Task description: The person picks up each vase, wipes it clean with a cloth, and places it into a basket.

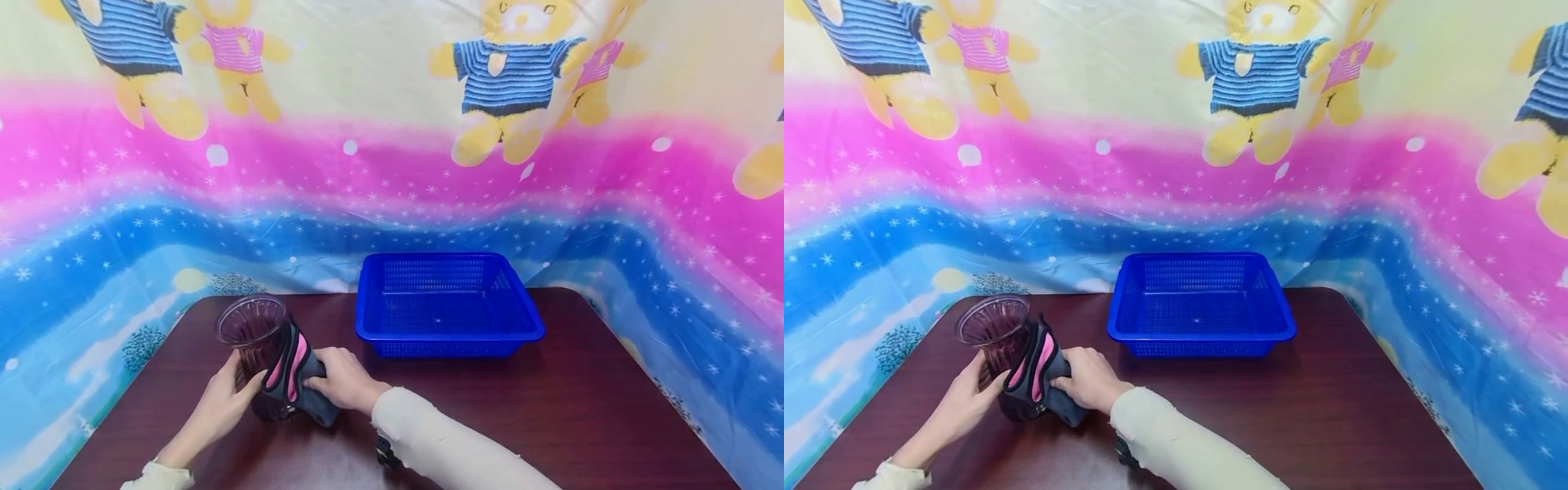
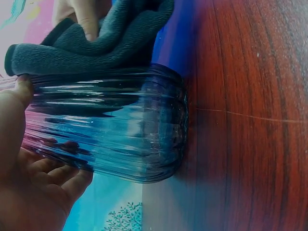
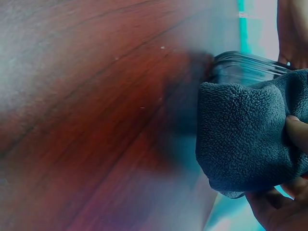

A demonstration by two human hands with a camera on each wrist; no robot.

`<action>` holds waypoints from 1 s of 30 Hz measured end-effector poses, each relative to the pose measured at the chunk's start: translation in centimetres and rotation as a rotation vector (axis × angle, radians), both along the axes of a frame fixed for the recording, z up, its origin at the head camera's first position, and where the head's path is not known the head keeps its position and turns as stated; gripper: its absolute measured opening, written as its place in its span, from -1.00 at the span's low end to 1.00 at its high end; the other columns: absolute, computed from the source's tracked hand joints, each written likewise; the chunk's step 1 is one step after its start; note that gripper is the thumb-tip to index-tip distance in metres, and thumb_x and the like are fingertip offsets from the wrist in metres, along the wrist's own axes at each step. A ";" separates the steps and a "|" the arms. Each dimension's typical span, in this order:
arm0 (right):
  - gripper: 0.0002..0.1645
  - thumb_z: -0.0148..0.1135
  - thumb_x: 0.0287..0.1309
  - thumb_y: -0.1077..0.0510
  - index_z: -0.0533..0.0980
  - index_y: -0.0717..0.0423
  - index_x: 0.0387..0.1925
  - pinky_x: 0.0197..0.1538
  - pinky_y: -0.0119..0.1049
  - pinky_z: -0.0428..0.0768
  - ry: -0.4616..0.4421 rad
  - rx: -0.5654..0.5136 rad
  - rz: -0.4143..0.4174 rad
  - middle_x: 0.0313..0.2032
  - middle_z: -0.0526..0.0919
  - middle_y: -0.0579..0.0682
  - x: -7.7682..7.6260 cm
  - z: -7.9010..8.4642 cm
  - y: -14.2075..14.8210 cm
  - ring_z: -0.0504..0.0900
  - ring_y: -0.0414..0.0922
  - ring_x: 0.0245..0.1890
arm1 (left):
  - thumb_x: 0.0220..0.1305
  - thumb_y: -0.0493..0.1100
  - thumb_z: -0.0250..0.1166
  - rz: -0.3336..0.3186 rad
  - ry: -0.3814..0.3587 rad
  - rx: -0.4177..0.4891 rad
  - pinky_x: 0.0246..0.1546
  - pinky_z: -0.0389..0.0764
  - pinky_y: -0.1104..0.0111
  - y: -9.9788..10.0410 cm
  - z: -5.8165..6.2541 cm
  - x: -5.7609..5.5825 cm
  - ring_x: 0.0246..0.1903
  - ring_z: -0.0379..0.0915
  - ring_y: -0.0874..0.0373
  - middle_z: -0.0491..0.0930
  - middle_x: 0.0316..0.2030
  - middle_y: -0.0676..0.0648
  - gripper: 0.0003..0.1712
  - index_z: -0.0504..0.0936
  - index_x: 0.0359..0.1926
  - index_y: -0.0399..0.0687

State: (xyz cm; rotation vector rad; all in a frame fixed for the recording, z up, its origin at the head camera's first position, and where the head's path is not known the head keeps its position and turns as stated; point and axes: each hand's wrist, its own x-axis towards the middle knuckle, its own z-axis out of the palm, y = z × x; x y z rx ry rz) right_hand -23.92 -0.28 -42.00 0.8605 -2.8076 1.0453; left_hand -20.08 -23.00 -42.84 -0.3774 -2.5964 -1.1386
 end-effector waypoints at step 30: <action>-0.78 0.49 0.12 0.04 0.66 0.00 -0.24 -0.40 -0.47 0.41 -0.013 0.106 -0.016 -0.47 0.64 -0.19 0.4 -3.0 0.5 0.45 -0.31 -0.50 | 0.47 -0.08 0.22 -0.001 -0.040 0.004 0.21 0.52 -0.09 -0.2 0.1 0.1 0.30 0.39 -0.37 0.43 0.28 -0.53 -0.22 0.13 0.49 -0.37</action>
